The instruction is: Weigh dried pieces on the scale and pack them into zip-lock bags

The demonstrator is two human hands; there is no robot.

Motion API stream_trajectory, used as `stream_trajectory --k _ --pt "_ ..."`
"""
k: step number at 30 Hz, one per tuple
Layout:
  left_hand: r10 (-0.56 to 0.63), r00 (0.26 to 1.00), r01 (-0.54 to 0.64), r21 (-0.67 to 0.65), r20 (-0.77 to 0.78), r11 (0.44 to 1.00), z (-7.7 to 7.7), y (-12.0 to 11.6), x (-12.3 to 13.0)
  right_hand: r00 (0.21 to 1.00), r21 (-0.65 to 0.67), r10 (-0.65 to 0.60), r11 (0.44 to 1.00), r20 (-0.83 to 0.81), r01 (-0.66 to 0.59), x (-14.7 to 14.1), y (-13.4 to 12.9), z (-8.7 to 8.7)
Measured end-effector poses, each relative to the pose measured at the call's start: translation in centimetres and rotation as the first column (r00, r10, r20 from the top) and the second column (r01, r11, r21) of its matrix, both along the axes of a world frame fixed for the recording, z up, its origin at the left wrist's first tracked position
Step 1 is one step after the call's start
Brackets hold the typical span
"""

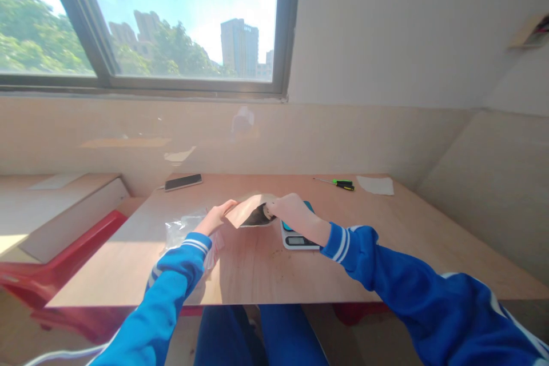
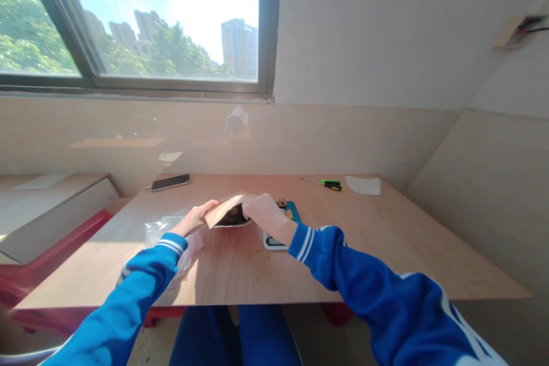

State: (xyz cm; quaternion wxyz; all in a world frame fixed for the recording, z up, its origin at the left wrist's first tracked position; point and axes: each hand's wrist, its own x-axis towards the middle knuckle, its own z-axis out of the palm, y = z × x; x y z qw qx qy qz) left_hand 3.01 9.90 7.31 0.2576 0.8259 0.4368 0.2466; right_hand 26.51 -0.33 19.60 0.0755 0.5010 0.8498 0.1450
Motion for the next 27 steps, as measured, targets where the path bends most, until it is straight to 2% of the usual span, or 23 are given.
stream_trajectory --k 3,5,7,10,13,16,20,23,27 --pt "0.03 0.999 -0.03 0.003 -0.019 1.0 -0.1 0.3 -0.1 0.995 0.049 0.045 0.998 -0.089 -0.04 1.3 -0.9 1.6" --pt "0.047 0.998 -0.047 -0.001 -0.029 0.999 -0.1 0.5 -0.2 0.973 0.069 0.043 0.997 -0.227 -0.028 2.8 -1.3 2.7" --pt "0.056 0.998 -0.057 -0.01 -0.034 0.998 -0.2 0.7 -0.2 0.909 0.051 0.026 0.999 -0.415 -0.005 4.9 -1.4 3.2" --pt "0.069 0.997 -0.07 -0.02 -0.033 0.997 -0.2 0.9 -0.2 0.76 0.016 -0.017 0.999 -0.65 0.036 8.3 -1.0 2.6" --pt "0.079 0.997 -0.079 -0.025 -0.026 0.997 -0.2 0.9 -0.2 0.656 0.019 -0.069 0.992 -0.752 0.127 10.4 -0.1 0.4" --pt "0.079 0.997 -0.08 -0.029 -0.023 0.996 -0.1 0.7 -0.2 0.665 0.0 -0.166 0.97 -0.728 0.243 10.5 1.0 -2.7" --pt "0.074 0.997 -0.075 -0.03 -0.019 0.997 0.3 0.4 -0.1 0.789 -0.037 -0.38 0.909 -0.482 0.415 8.7 2.8 -6.3" --pt "0.06 0.998 -0.06 -0.029 -0.016 0.998 0.6 0.2 0.0 0.849 -0.045 -0.403 0.909 -0.343 0.414 7.4 3.8 -7.8" --pt "0.052 0.999 -0.052 -0.028 -0.017 0.998 0.6 0.2 0.0 0.877 -0.067 -0.377 0.925 -0.298 0.375 7.0 4.0 -8.5"
